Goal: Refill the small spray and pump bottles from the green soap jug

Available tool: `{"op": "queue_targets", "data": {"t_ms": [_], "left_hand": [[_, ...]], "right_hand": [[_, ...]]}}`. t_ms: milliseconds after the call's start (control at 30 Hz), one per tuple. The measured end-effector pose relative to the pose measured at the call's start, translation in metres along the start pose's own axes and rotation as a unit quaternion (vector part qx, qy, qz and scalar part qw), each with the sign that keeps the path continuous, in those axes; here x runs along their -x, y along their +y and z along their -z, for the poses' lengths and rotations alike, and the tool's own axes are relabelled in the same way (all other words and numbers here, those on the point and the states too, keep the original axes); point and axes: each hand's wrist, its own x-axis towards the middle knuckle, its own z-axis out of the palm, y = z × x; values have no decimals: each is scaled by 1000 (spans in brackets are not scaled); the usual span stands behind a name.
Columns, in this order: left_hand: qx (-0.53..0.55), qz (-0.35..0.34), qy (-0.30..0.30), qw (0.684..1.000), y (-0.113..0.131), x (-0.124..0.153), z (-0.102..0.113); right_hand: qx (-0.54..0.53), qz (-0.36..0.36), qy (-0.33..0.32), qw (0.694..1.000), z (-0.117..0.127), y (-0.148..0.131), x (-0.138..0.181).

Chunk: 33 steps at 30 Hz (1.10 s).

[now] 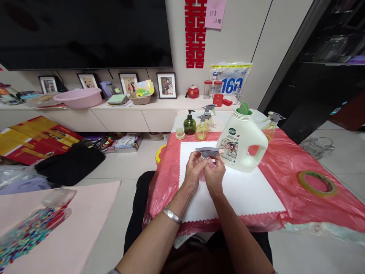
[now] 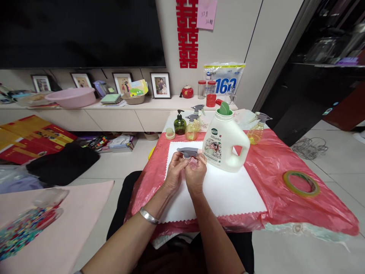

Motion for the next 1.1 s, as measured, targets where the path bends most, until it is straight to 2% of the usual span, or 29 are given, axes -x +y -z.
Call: {"op": "queue_targets", "data": {"t_ms": [167,333,400,567,767,900,1100], "left_hand": [[-11,-3,18,1000,-6,-2,0],[-23,-19,7,1000,-7,-1,-1],[-18,-22,5,1000,-7,0,-1],[-1,-19,-8,1000,-7,0,0],[-44,-55,-10,997,-9,1,2],[-54,-48,-3,997,-12,0,4],[-68,-43,32,996,-11,-1,0]], "right_hand": [[8,12,-12,1000,2,6,2],[-23,39,-104,994,17,2,-2],[-37,43,-123,991,21,0,-4],[-45,33,-103,993,19,4,-4],[-37,30,-67,997,13,4,-3],[-32,35,-45,998,12,0,-2],[-50,30,-103,993,21,-2,-8]]}}
